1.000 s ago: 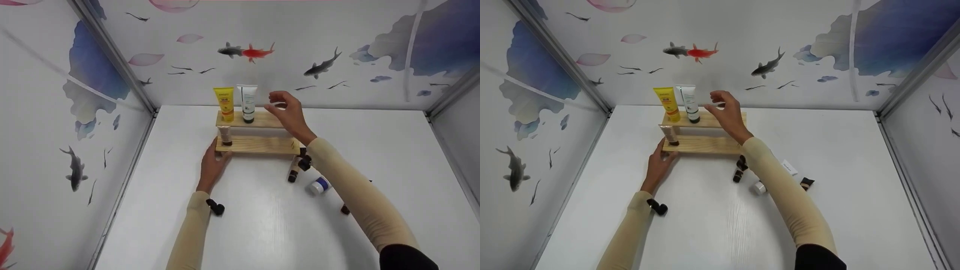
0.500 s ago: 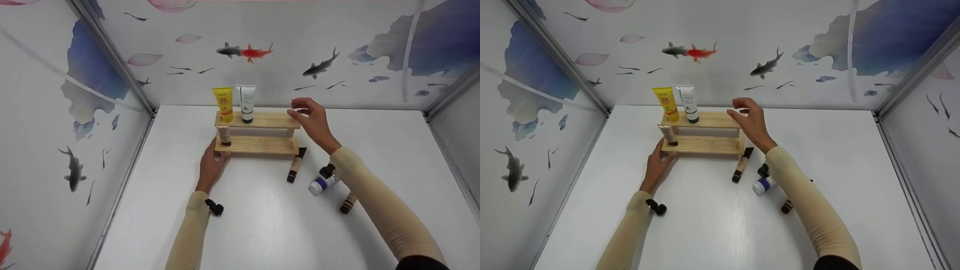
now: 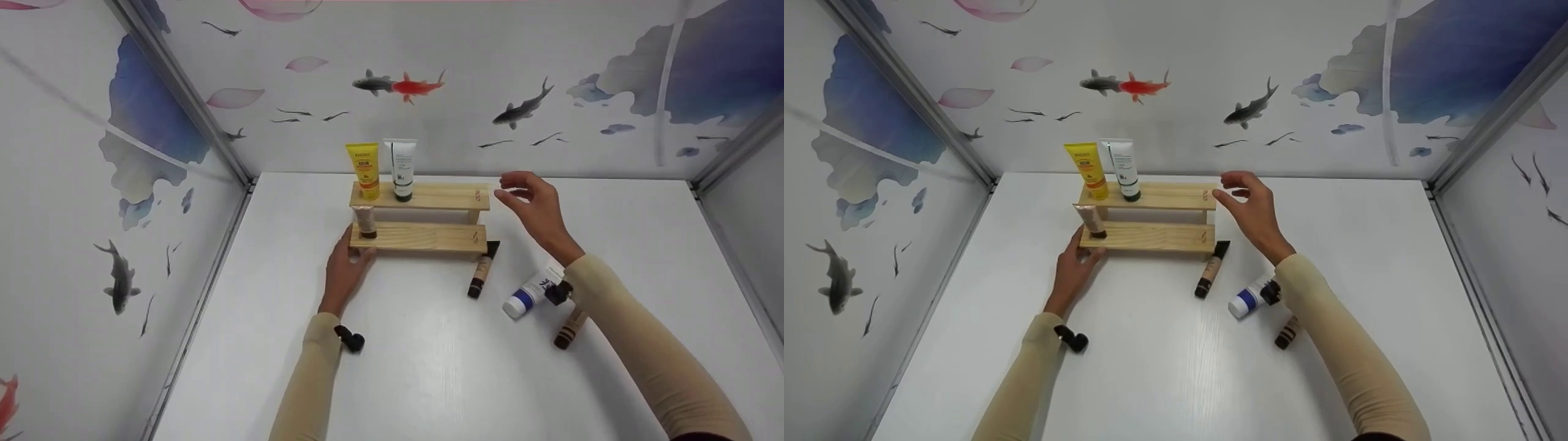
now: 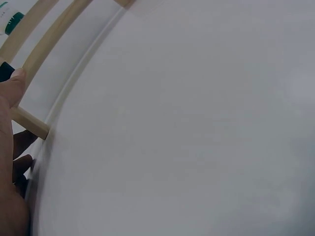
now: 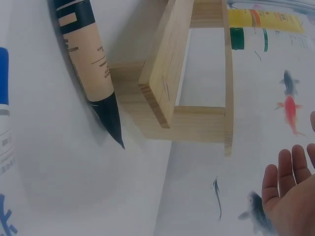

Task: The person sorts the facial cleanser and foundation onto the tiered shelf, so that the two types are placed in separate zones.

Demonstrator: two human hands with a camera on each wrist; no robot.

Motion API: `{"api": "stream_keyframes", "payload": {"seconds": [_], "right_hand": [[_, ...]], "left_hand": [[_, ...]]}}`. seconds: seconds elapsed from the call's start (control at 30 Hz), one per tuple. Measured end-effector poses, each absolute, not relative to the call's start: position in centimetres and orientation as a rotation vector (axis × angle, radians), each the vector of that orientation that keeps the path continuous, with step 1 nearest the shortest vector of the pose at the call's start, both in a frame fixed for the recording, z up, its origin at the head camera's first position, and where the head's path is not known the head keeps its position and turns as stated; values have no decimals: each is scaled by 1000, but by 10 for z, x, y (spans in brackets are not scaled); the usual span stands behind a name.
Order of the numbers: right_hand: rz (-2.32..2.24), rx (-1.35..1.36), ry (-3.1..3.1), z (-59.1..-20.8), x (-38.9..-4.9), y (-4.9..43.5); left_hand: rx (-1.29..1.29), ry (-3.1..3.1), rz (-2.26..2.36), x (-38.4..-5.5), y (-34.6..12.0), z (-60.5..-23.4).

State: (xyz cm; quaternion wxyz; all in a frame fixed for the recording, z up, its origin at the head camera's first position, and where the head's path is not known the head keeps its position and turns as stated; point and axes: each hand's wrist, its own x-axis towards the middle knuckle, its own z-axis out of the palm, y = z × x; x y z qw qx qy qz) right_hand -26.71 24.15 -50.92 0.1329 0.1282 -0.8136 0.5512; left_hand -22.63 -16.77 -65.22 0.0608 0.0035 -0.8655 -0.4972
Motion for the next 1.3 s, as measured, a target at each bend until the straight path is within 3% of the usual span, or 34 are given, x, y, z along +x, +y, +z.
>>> {"api": "stream_keyframes", "payload": {"seconds": [1.3], "right_hand": [[1508, 306, -2410, -537, -204, 330]], "left_hand": [[2, -2626, -1477, -226, -168, -651]]}}
